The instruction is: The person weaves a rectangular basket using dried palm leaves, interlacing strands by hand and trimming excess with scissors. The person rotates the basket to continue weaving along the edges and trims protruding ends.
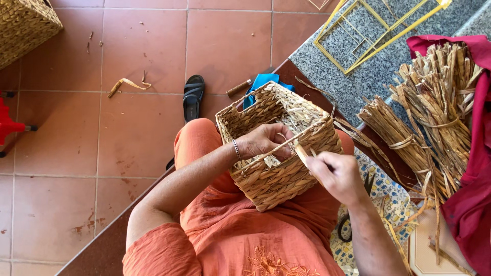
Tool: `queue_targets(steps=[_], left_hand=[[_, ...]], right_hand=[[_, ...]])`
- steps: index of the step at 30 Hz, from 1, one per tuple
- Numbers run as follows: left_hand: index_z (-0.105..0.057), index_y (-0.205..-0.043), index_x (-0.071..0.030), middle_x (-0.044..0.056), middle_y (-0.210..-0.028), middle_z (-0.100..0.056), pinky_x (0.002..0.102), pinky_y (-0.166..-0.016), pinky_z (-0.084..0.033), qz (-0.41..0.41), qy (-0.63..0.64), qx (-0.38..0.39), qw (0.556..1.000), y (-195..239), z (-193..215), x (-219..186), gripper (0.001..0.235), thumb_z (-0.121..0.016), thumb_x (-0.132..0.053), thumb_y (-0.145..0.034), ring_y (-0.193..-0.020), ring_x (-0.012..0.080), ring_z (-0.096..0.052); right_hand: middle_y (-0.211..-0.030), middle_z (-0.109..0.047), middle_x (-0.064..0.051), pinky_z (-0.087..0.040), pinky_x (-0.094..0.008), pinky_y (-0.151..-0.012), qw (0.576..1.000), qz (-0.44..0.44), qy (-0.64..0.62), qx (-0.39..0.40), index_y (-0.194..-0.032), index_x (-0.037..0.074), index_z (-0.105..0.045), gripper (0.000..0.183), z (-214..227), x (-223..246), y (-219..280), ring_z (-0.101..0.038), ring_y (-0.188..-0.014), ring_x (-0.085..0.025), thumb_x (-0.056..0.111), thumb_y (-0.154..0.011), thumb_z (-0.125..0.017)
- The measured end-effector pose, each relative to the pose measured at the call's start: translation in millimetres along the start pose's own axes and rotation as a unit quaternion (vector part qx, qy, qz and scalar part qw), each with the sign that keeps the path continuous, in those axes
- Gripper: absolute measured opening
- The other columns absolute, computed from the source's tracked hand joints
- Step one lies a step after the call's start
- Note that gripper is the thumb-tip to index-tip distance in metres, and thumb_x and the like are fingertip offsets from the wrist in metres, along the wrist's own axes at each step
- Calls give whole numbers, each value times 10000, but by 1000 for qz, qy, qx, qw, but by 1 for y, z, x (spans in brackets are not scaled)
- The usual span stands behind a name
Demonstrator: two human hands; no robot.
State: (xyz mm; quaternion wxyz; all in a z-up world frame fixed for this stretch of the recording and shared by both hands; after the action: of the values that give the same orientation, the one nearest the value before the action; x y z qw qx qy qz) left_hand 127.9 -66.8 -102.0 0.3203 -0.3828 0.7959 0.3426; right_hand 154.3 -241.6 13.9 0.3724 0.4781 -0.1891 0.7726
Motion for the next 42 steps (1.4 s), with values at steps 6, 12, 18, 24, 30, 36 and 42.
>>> queue_targets(steps=[6,12,18,24,30,36,42], left_hand=[[-495,-1241,-86,137,-885,-742,331,-692,-668,-4,-29,-45,999,14,-7,-25,489,-783,-43,-848,-758,173,-750],[-711,-1093,8,85,-886,-758,305,-664,-650,-11,-45,-38,998,7,-7,-15,208,-742,-159,-973,-740,135,-735],[-712,-1116,1,100,-942,-753,302,-681,-642,-27,-70,-54,996,1,8,-6,240,-670,-222,-1036,-791,114,-730],[-618,-1182,-26,121,-929,-732,329,-678,-667,27,-57,-88,994,-9,13,3,261,-659,-182,-977,-753,176,-742],[-612,-1170,0,145,-990,-749,342,-749,-655,25,60,-65,996,-15,10,4,245,-697,-126,-978,-836,203,-758],[-675,-1220,6,107,-1021,-765,330,-824,-636,17,93,-27,995,-14,9,9,297,-718,-65,-935,-877,171,-747],[-715,-1132,30,115,-975,-766,344,-805,-647,48,29,5,998,-24,15,18,220,-738,-18,-919,-842,165,-744]], right_hand=[[-468,-599,-21,-358,-259,-331,990,-94,103,13,-673,54,-722,358,-13,11,-38,-522,-383,-86,241,-975,-680],[-496,-628,-15,-403,-243,-349,990,-78,118,-11,-723,60,-731,306,-12,16,-43,-563,-411,-74,257,-956,-704],[-786,-679,-44,-424,-204,-499,943,183,107,-256,-917,67,-688,217,26,30,22,-571,-597,-57,142,-1112,-628],[-834,-708,-68,-610,-221,-615,962,236,121,-59,-957,85,-703,54,-28,20,54,-694,-726,-126,123,-932,-731],[-1015,-672,-95,-639,-281,-812,929,217,248,-168,-1148,28,-734,226,-20,21,32,-700,-914,-206,-29,-930,-720],[-1026,-605,-41,-613,-302,-875,904,225,325,-161,-1264,109,-743,415,-23,25,29,-642,-922,-191,-63,-888,-725],[-1022,-596,-71,-576,-357,-818,902,234,331,-150,-1267,66,-696,412,-24,22,29,-626,-903,-220,-65,-877,-723]])
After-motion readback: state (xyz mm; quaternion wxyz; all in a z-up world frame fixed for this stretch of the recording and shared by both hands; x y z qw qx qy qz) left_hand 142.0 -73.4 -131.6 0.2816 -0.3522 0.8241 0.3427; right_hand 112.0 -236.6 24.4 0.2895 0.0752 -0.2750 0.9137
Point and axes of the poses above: each hand's wrist, its own y-axis away from the middle knuckle, its own z-axis out of the back of the hand, x = y × z, the point moved 7 cm from there along -y, towards the middle knuckle
